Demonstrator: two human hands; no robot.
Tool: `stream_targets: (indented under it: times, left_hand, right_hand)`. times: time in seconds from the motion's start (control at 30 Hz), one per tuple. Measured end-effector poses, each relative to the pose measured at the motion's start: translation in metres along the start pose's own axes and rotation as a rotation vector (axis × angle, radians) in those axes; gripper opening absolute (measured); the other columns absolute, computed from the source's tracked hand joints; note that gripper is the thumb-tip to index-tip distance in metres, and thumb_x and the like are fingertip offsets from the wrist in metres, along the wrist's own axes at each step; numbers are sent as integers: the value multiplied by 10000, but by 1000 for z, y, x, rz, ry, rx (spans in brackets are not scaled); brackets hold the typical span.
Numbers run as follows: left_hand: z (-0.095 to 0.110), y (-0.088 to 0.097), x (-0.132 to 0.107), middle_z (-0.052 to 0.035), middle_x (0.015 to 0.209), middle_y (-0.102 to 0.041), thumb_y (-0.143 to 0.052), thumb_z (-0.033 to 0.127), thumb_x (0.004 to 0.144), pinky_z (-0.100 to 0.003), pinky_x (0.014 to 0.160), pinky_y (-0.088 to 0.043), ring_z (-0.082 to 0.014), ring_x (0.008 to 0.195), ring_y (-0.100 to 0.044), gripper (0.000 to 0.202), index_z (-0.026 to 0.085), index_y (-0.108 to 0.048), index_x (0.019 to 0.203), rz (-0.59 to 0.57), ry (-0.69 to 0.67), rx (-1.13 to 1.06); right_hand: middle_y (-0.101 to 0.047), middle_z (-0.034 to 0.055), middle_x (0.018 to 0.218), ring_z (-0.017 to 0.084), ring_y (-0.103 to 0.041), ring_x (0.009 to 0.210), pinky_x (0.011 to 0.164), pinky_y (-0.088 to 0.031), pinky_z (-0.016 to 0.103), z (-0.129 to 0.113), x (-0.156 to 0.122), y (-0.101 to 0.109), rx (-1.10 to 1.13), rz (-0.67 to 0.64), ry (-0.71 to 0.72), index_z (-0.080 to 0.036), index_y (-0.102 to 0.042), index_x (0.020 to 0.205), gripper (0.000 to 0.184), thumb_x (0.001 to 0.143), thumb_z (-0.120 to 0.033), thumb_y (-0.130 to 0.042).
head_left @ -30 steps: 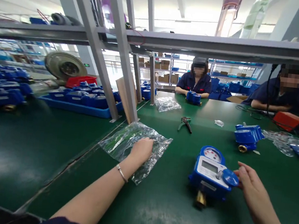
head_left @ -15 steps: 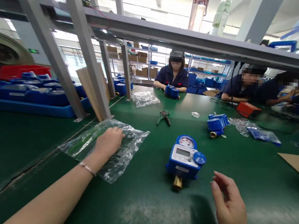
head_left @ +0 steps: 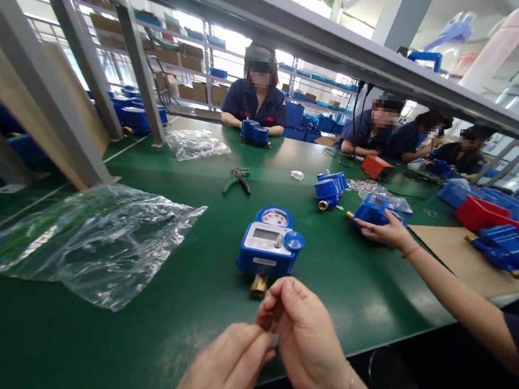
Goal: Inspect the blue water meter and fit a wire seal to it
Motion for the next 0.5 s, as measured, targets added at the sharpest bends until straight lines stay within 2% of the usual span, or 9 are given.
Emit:
stream_targets:
  times: [0.1, 0.17, 0.2, 0.27, 0.33, 0.4, 0.43, 0.5]
  left_hand:
    - [2, -9, 1, -107, 938, -612, -467, 26, 855, -285, 749, -516, -193, 851, -569, 268, 95, -556, 1098, -112, -74, -28]
    - [3, -13, 5, -102, 983, -591, -422, 21, 867, -272, 776, -511, -184, 887, -558, 288, 109, -547, 1112, -184, -82, -78]
    - [2, -16, 7, -99, 1024, -569, -423, 22, 866, -270, 806, -505, -180, 927, -547, 301, 128, -536, 1123, -178, -56, -91]
    - [-5, -22, 12, -105, 1105, -501, -486, 67, 856, -329, 883, -483, -203, 1024, -504, 285, 162, -509, 1124, -66, 95, -28]
    - [-22, -29, 17, -131, 1133, -434, -602, 182, 814, -456, 919, -456, -266, 1073, -457, 322, 151, -468, 1105, 105, 365, 118]
    - [-42, -36, 21, -168, 1157, -394, -724, 292, 707, -556, 930, -420, -329, 1102, -420, 563, 117, -394, 1129, 212, 608, 235]
    - [-51, -40, 22, -190, 1190, -371, -775, 324, 637, -573, 948, -402, -352, 1130, -399, 721, 100, -341, 1168, 237, 674, 249]
    - [-67, -46, 27, -228, 1288, -297, -828, 338, 539, -550, 1007, -364, -370, 1217, -339, 982, 82, -215, 1263, 229, 686, 211]
  right_hand:
    - [-442, -40, 677, 41, -384, 520, 500, -328, 157, -31, -2, 8, 53, 49, 161, -174, -568, 821, 185, 848, -345, -633]
    - [-389, -51, 660, 29, -269, 476, 434, -219, 142, -48, -6, 15, -12, 104, 314, -171, -561, 823, 218, 884, -379, -582]
    - [-379, -51, 655, 33, -245, 474, 425, -194, 150, -55, -7, 18, -84, 142, 400, -168, -563, 821, 246, 898, -402, -554]
    - [-372, -47, 638, 49, -261, 488, 437, -213, 173, -67, -11, 27, -298, 230, 589, -165, -579, 821, 292, 909, -438, -521]
    - [-407, -32, 646, 72, -345, 534, 488, -283, 201, -77, -14, 35, -577, 314, 764, -169, -607, 840, 297, 906, -445, -520]
    - [-481, -3, 715, 108, -451, 646, 583, -355, 238, -84, -15, 44, -883, 358, 866, -177, -635, 855, 271, 905, -421, -526]
    - [-509, 11, 764, 126, -483, 709, 637, -377, 258, -86, -14, 47, -1026, 360, 887, -183, -646, 858, 250, 904, -401, -533]
    - [-521, 18, 810, 142, -501, 761, 693, -392, 282, -88, -11, 53, -1255, 338, 899, -197, -660, 858, 201, 896, -363, -553]
Point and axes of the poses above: each hand's wrist, its own x-axis towards the middle knuckle, its own y-axis out of the back of the hand, z = x × y, the point moved 2 cm from there along x, towards the middle knuckle
